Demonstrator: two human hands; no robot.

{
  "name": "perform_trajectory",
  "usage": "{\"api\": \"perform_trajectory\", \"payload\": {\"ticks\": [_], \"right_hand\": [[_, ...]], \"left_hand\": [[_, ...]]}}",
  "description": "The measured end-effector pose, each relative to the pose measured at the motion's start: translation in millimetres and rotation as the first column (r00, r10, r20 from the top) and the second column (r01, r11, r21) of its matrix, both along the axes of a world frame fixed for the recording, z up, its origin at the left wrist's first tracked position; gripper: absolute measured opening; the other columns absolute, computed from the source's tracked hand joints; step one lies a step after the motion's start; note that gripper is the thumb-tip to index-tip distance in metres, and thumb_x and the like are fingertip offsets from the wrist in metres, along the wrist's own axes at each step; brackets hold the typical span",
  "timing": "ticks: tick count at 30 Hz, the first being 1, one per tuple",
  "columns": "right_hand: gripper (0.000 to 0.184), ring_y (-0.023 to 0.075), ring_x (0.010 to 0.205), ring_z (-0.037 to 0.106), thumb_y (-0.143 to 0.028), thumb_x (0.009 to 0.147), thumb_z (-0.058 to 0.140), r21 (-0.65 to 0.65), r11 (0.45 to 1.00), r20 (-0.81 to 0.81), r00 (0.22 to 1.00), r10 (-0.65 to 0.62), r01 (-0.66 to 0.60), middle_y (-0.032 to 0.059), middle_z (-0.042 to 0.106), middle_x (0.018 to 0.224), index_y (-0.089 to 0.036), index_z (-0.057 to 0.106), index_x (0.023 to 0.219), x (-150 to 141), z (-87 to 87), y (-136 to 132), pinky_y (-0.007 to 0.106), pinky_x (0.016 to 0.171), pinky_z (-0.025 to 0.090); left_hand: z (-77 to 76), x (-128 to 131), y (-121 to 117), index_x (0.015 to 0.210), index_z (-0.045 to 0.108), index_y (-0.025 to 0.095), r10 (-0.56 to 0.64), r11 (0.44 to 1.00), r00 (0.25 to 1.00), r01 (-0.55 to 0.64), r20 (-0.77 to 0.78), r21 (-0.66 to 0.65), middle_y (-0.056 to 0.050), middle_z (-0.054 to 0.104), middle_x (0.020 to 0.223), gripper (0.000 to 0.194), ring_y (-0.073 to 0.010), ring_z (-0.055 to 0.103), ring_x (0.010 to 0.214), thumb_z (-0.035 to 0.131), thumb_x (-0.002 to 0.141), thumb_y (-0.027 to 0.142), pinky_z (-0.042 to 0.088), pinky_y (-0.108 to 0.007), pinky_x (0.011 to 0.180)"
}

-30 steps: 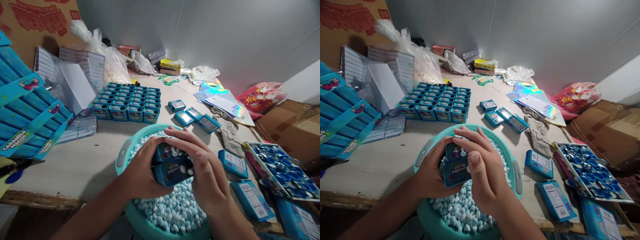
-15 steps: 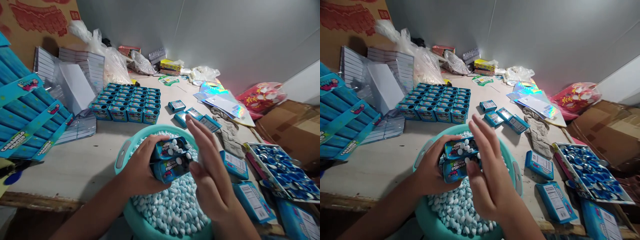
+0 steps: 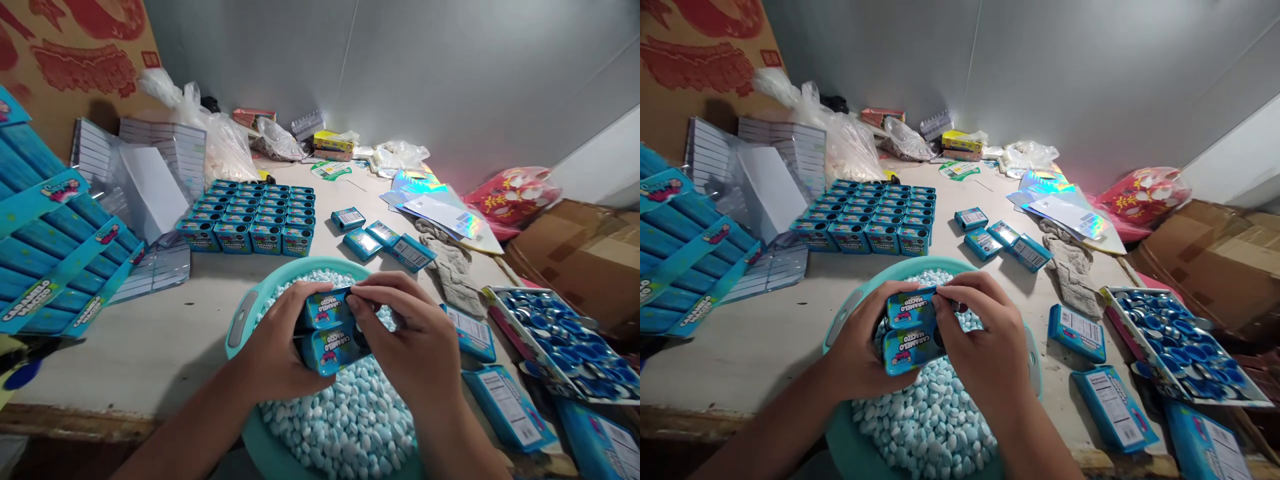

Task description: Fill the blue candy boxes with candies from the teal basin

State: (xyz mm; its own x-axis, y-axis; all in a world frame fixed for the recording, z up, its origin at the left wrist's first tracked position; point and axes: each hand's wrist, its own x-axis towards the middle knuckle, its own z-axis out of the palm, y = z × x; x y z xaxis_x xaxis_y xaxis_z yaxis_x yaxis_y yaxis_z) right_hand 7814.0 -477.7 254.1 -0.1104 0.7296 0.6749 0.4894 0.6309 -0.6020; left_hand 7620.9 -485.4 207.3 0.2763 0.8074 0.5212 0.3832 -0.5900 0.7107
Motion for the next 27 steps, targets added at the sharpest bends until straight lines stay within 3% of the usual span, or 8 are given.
{"api": "perform_trajectory", "payload": {"ticks": [6, 9, 14, 17, 20, 23, 27], "right_hand": [[0.009, 0.0171, 0.084, 0.072, -0.015, 0.089, 0.078, 0.076, 0.994, -0.056, 0.995, -0.078, 0.082, 0.0011, 0.074, 0.095, -0.024, 0.075, 0.090, -4.7, -0.6, -5.1, 0.030, 0.075, 0.059], [0.009, 0.0169, 0.091, 0.074, -0.016, 0.094, 0.072, 0.103, 0.993, -0.039, 0.998, -0.054, 0.058, 0.0006, 0.077, 0.099, -0.025, 0.075, 0.093, -1.8, -1.1, -8.8, 0.029, 0.083, 0.059], [0.032, 0.0206, 0.129, 0.064, -0.022, 0.106, 0.048, 0.021, 0.983, 0.003, 0.983, 0.182, -0.182, 0.0057, 0.067, 0.140, -0.025, 0.070, 0.129, 6.7, -8.5, -13.6, 0.034, 0.106, 0.054], [0.039, 0.0237, 0.140, 0.054, -0.023, 0.105, 0.048, 0.049, 0.982, 0.030, 0.983, 0.180, -0.182, 0.0096, 0.055, 0.153, -0.024, 0.061, 0.142, 8.8, -13.5, -15.6, 0.039, 0.112, 0.050], [0.027, 0.0205, 0.118, 0.065, -0.017, 0.098, 0.061, 0.120, 0.992, 0.015, 1.000, 0.026, -0.028, 0.0090, 0.064, 0.129, -0.024, 0.071, 0.122, 9.8, -15.7, -16.8, 0.034, 0.096, 0.055], [0.017, 0.0155, 0.094, 0.066, -0.011, 0.093, 0.069, 0.145, 0.989, 0.021, 0.999, -0.034, 0.030, 0.0044, 0.065, 0.103, -0.023, 0.075, 0.102, 11.1, -16.7, -17.5, 0.029, 0.079, 0.055], [0.025, 0.0160, 0.095, 0.065, -0.008, 0.092, 0.070, 0.157, 0.987, 0.041, 0.999, 0.027, -0.033, 0.0040, 0.066, 0.106, -0.025, 0.077, 0.109, 14.0, -19.6, -19.4, 0.032, 0.080, 0.054]], "left_hand": [[-2.9, 1.4, -0.3, 0.143, 0.045, 0.038, 0.073, 0.997, 0.997, -0.073, 0.015, 0.004, -0.004, 0.062, 0.133, 0.103, -0.0305, 0.065, 0.116, 0.089, 0.051, 0.019, 0.056, -0.042, 0.100], [-3.3, 2.4, -0.7, 0.141, 0.046, 0.038, 0.072, 0.997, 0.996, -0.071, 0.058, -0.015, -0.002, 0.063, 0.131, 0.102, -0.0298, 0.066, 0.114, 0.089, 0.051, 0.017, 0.056, -0.043, 0.102], [-2.6, 3.0, -2.3, 0.142, 0.046, 0.039, 0.049, 0.998, 0.987, -0.042, 0.151, -0.045, -0.002, 0.064, 0.129, 0.095, -0.0282, 0.066, 0.110, 0.087, 0.059, 0.019, 0.055, -0.046, 0.103], [-2.9, 2.5, -3.5, 0.141, 0.047, 0.039, 0.041, 0.999, 0.990, -0.039, 0.138, -0.023, -0.002, 0.064, 0.128, 0.099, -0.0289, 0.066, 0.109, 0.089, 0.054, 0.016, 0.055, -0.047, 0.103], [-3.7, 2.6, -3.8, 0.141, 0.047, 0.037, 0.051, 0.999, 0.988, -0.050, 0.143, -0.013, -0.003, 0.064, 0.128, 0.101, -0.0299, 0.066, 0.109, 0.087, 0.051, 0.013, 0.056, -0.047, 0.102], [-4.4, 3.5, -3.6, 0.141, 0.047, 0.036, 0.074, 0.997, 0.991, -0.075, 0.112, 0.007, -0.005, 0.063, 0.130, 0.102, -0.0310, 0.066, 0.111, 0.086, 0.050, 0.012, 0.057, -0.047, 0.100], [-5.6, 5.7, -4.4, 0.141, 0.048, 0.035, 0.079, 0.997, 0.990, -0.078, 0.115, -0.011, -0.007, 0.062, 0.133, 0.102, -0.0334, 0.065, 0.116, 0.087, 0.050, 0.012, 0.055, -0.051, 0.105]]}}
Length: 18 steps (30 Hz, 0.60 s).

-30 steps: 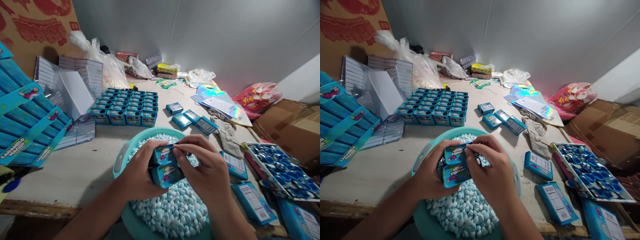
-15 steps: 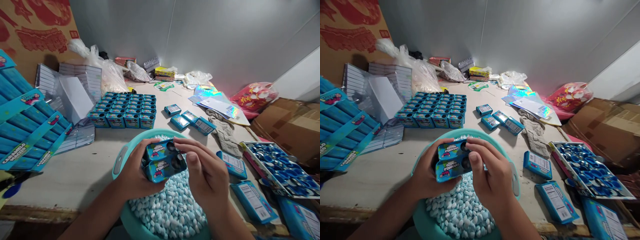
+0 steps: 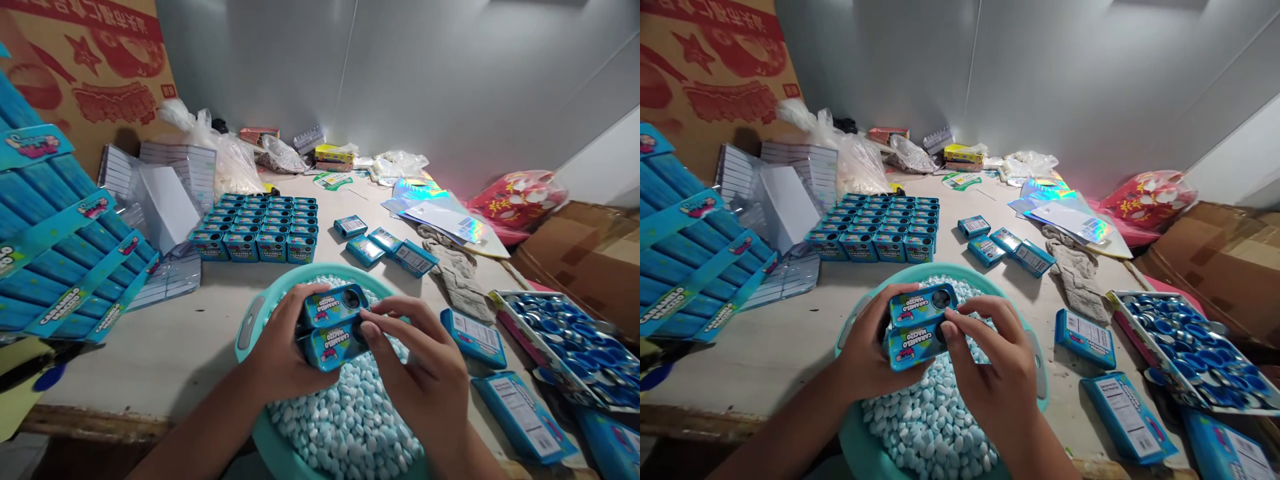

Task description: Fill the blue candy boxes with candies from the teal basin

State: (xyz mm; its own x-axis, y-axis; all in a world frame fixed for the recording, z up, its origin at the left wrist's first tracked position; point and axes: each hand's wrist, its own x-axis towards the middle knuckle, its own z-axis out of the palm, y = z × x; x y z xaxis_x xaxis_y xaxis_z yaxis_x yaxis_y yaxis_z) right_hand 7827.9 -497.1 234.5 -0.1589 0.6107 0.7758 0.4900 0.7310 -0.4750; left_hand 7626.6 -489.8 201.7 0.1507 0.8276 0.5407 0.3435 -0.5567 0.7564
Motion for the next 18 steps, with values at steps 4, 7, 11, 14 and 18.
{"api": "perform_trajectory", "payload": {"ticks": [4, 7, 11, 14, 18], "right_hand": [[0.028, 0.0180, 0.109, 0.065, -0.012, 0.096, 0.066, -0.021, 0.997, 0.005, 0.997, 0.074, -0.073, 0.0052, 0.065, 0.122, -0.027, 0.076, 0.117, 3.0, -5.8, -3.4, 0.033, 0.091, 0.053], [0.033, 0.0220, 0.122, 0.062, -0.021, 0.104, 0.055, -0.069, 0.989, -0.059, 0.990, 0.129, -0.133, 0.0066, 0.063, 0.132, -0.030, 0.071, 0.132, 3.3, -11.6, -4.7, 0.036, 0.099, 0.052], [0.044, 0.0281, 0.137, 0.055, -0.042, 0.108, 0.048, -0.204, 0.930, -0.315, 0.920, 0.232, -0.305, 0.0068, 0.057, 0.149, -0.035, 0.053, 0.151, 2.2, -21.6, -1.3, 0.042, 0.105, 0.053], [0.067, 0.0324, 0.149, 0.044, -0.064, 0.099, 0.058, -0.341, 0.840, -0.351, 0.886, 0.303, -0.422, 0.0027, 0.047, 0.161, -0.043, 0.038, 0.159, 3.6, -29.0, 3.2, 0.050, 0.114, 0.049], [0.096, 0.0379, 0.156, 0.030, -0.076, 0.081, 0.071, -0.516, 0.709, -0.335, 0.875, 0.349, -0.480, -0.0014, 0.034, 0.170, -0.049, 0.027, 0.162, 5.3, -33.2, 6.1, 0.061, 0.125, 0.034]], "left_hand": [[-1.5, 2.3, 0.1, 0.141, 0.048, 0.035, 0.025, 0.999, 0.996, -0.022, 0.087, -0.036, -0.005, 0.065, 0.129, 0.090, -0.0299, 0.068, 0.114, 0.087, 0.061, 0.018, 0.056, -0.047, 0.105], [-1.8, 3.2, 0.4, 0.141, 0.048, 0.033, 0.032, 0.997, 0.978, -0.016, 0.206, -0.078, -0.007, 0.064, 0.133, 0.087, -0.0288, 0.070, 0.114, 0.086, 0.065, 0.018, 0.059, -0.042, 0.101], [1.2, 1.5, -1.0, 0.139, 0.049, 0.034, -0.048, 0.996, 0.951, 0.069, 0.306, -0.057, -0.004, 0.065, 0.129, 0.088, -0.0242, 0.072, 0.109, 0.090, 0.062, 0.016, 0.063, -0.030, 0.089], [2.9, -0.2, -2.9, 0.139, 0.050, 0.036, -0.156, 0.986, 0.945, 0.167, 0.286, -0.012, -0.002, 0.067, 0.128, 0.093, -0.0231, 0.072, 0.110, 0.095, 0.060, 0.020, 0.063, -0.028, 0.091], [0.8, 2.8, -5.4, 0.139, 0.047, 0.036, -0.183, 0.968, 0.939, 0.224, 0.290, -0.114, -0.004, 0.066, 0.131, 0.093, -0.0239, 0.072, 0.111, 0.095, 0.062, 0.020, 0.064, -0.030, 0.090]]}}
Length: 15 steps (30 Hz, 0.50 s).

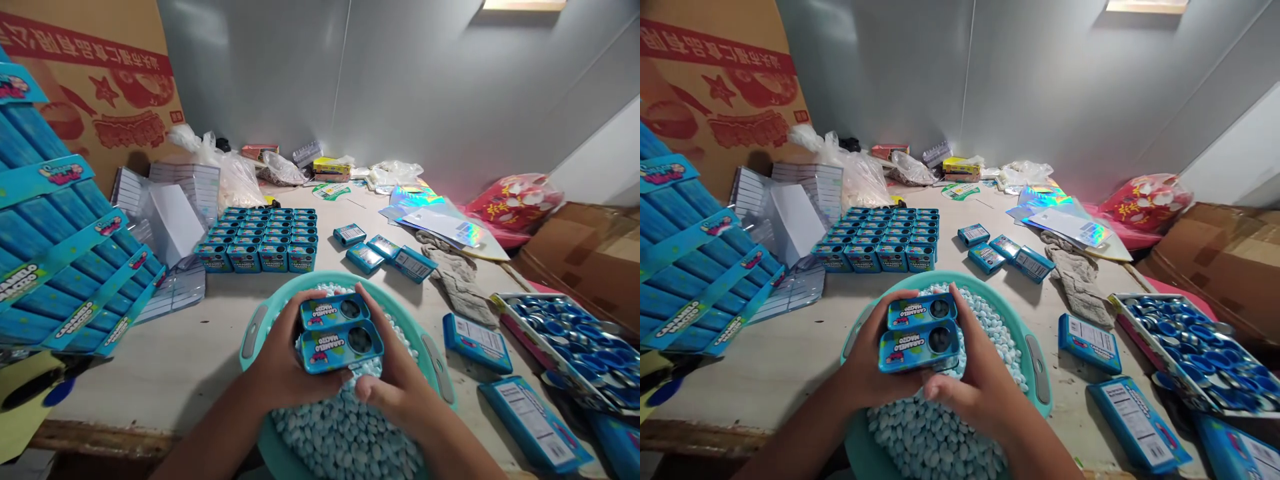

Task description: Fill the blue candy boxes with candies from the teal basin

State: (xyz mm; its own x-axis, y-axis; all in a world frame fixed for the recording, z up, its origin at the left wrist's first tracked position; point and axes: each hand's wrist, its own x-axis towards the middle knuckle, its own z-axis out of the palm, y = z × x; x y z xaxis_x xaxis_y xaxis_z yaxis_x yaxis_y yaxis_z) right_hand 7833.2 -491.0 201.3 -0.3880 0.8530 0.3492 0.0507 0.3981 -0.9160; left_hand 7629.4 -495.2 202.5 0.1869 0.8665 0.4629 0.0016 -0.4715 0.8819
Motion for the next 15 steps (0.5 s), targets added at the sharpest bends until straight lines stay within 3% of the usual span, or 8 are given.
{"api": "perform_trajectory", "payload": {"ticks": [2, 8, 10, 13, 15], "right_hand": [[0.102, 0.0363, 0.156, 0.031, -0.071, 0.082, 0.075, -0.065, 0.997, 0.002, 0.999, 0.039, -0.039, -0.0022, 0.031, 0.171, -0.050, 0.019, 0.164, -1.3, 0.4, -0.5, 0.060, 0.126, 0.033], [0.090, 0.0288, 0.156, 0.032, -0.060, 0.095, 0.067, -0.101, 0.994, -0.075, 0.996, 0.037, -0.045, -0.0003, 0.032, 0.171, -0.045, 0.014, 0.166, -5.5, -1.0, -5.9, 0.048, 0.124, 0.040], [0.085, 0.0285, 0.156, 0.033, -0.061, 0.096, 0.063, -0.106, 0.993, -0.094, 0.994, 0.045, -0.055, -0.0010, 0.031, 0.171, -0.045, 0.017, 0.166, -5.2, -2.5, -5.0, 0.048, 0.125, 0.039], [0.072, 0.0276, 0.159, 0.025, -0.066, 0.099, 0.053, -0.059, 0.998, -0.088, 0.996, 0.020, -0.026, -0.0049, 0.029, 0.172, -0.047, 0.025, 0.163, -4.6, -4.3, 0.6, 0.051, 0.131, 0.025], [0.067, 0.0281, 0.160, 0.021, -0.071, 0.099, 0.047, -0.001, 0.999, -0.095, 0.995, -0.032, 0.032, -0.0059, 0.030, 0.171, -0.049, 0.032, 0.161, -4.5, -5.5, 5.3, 0.053, 0.131, 0.022]], "left_hand": [[-1.1, 2.8, -0.4, 0.140, 0.043, 0.037, -0.022, 0.999, 1.000, 0.022, 0.004, -0.032, -0.004, 0.065, 0.133, 0.093, -0.0227, 0.072, 0.112, 0.094, 0.064, 0.017, 0.063, -0.028, 0.090], [7.5, 8.0, 0.7, 0.140, 0.036, 0.035, -0.137, 0.981, 0.991, 0.134, -0.006, -0.137, -0.008, 0.059, 0.142, 0.090, -0.0232, 0.070, 0.118, 0.089, 0.070, 0.019, 0.063, -0.030, 0.093], [12.8, 10.2, 1.0, 0.135, 0.041, 0.032, -0.072, 0.987, 0.997, 0.074, 0.019, -0.140, -0.007, 0.062, 0.136, 0.086, -0.0224, 0.072, 0.111, 0.093, 0.067, 0.021, 0.064, -0.029, 0.089], [19.5, 13.6, 2.4, 0.129, 0.047, 0.029, 0.118, 0.986, 0.991, -0.111, 0.055, -0.123, -0.006, 0.066, 0.126, 0.083, -0.0208, 0.073, 0.104, 0.096, 0.062, 0.021, 0.064, -0.027, 0.084], [22.0, 13.3, 3.0, 0.130, 0.048, 0.028, 0.131, 0.981, 0.988, -0.117, 0.084, -0.153, -0.006, 0.068, 0.123, 0.083, -0.0213, 0.074, 0.104, 0.096, 0.062, 0.023, 0.065, -0.026, 0.082]]}}
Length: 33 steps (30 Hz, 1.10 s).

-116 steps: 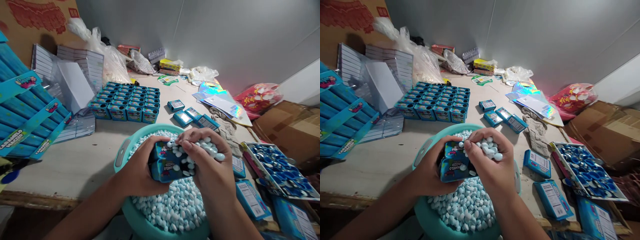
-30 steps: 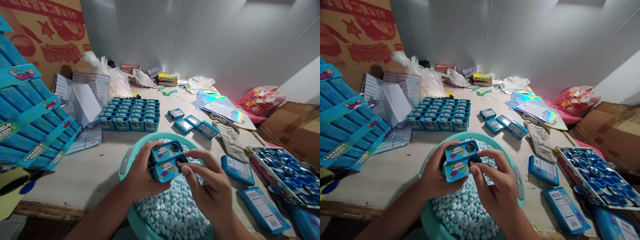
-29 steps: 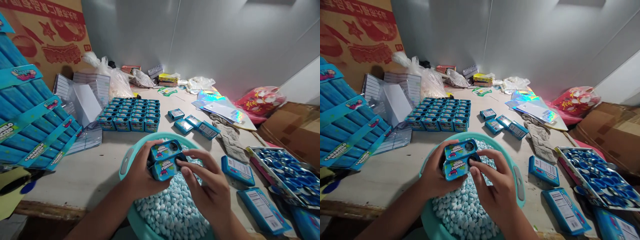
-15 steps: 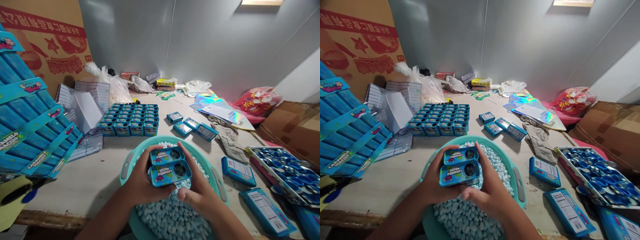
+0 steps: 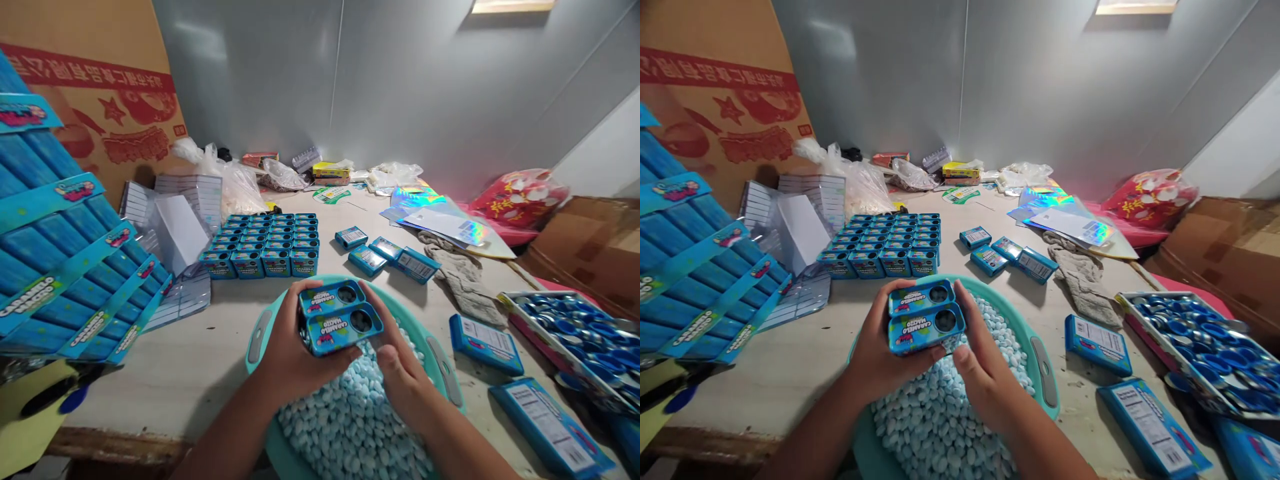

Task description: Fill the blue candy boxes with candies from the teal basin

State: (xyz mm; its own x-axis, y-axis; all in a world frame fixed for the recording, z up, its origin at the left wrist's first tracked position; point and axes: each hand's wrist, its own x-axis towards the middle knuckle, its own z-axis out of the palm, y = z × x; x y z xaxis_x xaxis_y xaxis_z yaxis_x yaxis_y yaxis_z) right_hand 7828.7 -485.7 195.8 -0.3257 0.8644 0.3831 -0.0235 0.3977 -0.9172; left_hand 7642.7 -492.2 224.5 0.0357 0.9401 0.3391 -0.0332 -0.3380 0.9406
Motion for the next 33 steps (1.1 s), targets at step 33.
{"api": "perform_trajectory", "payload": {"ticks": [33], "right_hand": [[0.087, 0.0308, 0.111, 0.066, -0.051, 0.069, 0.092, 0.317, 0.925, 0.535, 0.845, 0.009, -0.210, 0.0085, 0.067, 0.127, -0.024, 0.054, 0.142, 4.8, 131.9, 75.5, 0.045, 0.094, 0.058]], "left_hand": [[59.4, -28.3, 65.2, 0.148, 0.044, 0.027, 0.125, 0.908, 0.899, 0.066, -0.419, 0.413, -0.011, 0.044, 0.140, 0.105, -0.0334, 0.052, 0.131, 0.097, 0.058, 0.042, 0.046, -0.049, 0.115]]}}
